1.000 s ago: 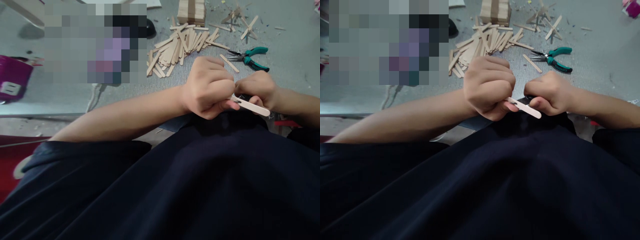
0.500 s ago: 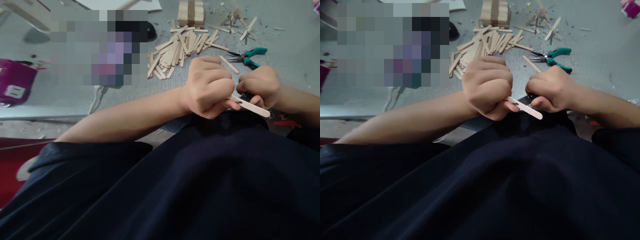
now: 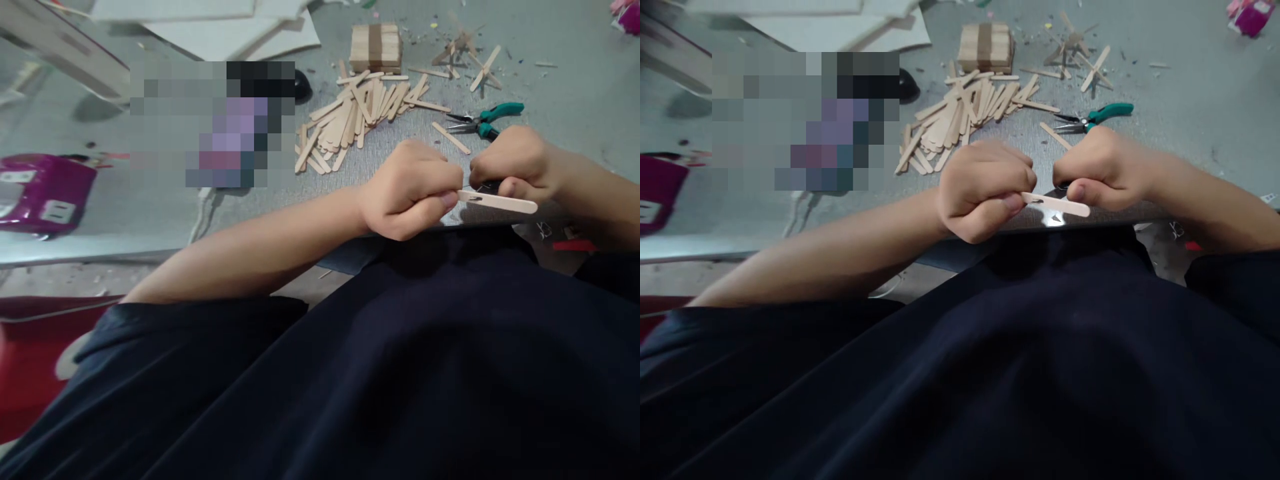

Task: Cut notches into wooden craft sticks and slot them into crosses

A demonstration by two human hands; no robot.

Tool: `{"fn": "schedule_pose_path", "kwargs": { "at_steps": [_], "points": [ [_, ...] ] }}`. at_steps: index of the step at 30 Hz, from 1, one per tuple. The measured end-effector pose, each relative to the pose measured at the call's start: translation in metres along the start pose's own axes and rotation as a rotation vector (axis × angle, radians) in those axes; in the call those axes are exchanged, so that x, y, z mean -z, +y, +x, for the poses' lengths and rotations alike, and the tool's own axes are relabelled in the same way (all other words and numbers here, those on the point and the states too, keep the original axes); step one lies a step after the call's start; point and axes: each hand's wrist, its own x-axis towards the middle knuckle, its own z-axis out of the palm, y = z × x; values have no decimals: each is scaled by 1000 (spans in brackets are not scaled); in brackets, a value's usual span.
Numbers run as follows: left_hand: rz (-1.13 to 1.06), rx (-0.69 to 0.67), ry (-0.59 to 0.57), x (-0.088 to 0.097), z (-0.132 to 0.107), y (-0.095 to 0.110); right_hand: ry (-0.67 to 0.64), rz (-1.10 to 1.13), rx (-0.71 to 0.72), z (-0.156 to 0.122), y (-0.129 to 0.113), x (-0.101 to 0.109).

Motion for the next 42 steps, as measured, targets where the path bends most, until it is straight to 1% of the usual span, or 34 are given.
{"fn": "schedule_pose_path", "kwargs": {
  "at_steps": [4,6,8,10,12,15,16,17,19,20,21,22,23,24,25,26,27,28,30,34,39,42],
  "points": [
    [25,27,-61,-3,-5,-1,-53,-17,7,4,-6,2],
    [21,20,-54,-6,-7,-3,-78,-22,23,6,-8,5],
    [12,-2,-5,-8,-8,-4,-110,-33,-1,8,-9,7],
    [13,-39,70,-10,-10,-4,-137,-52,-38,10,-8,8],
    [26,-54,130,-9,-13,-1,-125,-70,-33,11,-6,10],
    [25,-18,164,-4,-22,12,-83,-81,2,3,-2,16],
    [2,-43,176,-2,-27,18,-66,-77,-14,-3,-2,18],
    [-31,-96,206,-2,-33,25,-46,-70,-54,-10,-3,20],
    [-16,-115,344,-6,-47,39,21,-37,-189,-27,-12,21],
    [40,-83,420,-12,-53,46,51,-27,-295,-36,-20,19],
    [128,1,449,-19,-57,53,84,-22,-390,-43,-31,15],
    [214,127,474,-29,-60,57,87,12,-440,-49,-44,9],
    [284,237,483,-40,-62,61,122,85,-469,-52,-59,2],
    [322,321,479,-52,-62,63,121,201,-503,-53,-74,-6],
    [340,395,505,-64,-61,63,146,310,-566,-51,-89,-14],
    [346,439,547,-75,-60,62,120,377,-637,-47,-103,-23],
    [342,460,588,-84,-58,60,84,397,-688,-42,-114,-30],
    [330,482,622,-90,-57,58,77,409,-730,-37,-121,-36],
    [297,501,648,-97,-56,53,113,477,-787,-27,-129,-46],
    [248,479,604,-94,-59,51,183,542,-801,-17,-124,-54],
    [240,454,577,-91,-61,54,197,521,-775,-10,-117,-59],
    [234,418,589,-92,-60,54,198,485,-760,-9,-116,-60]
  ]
}}
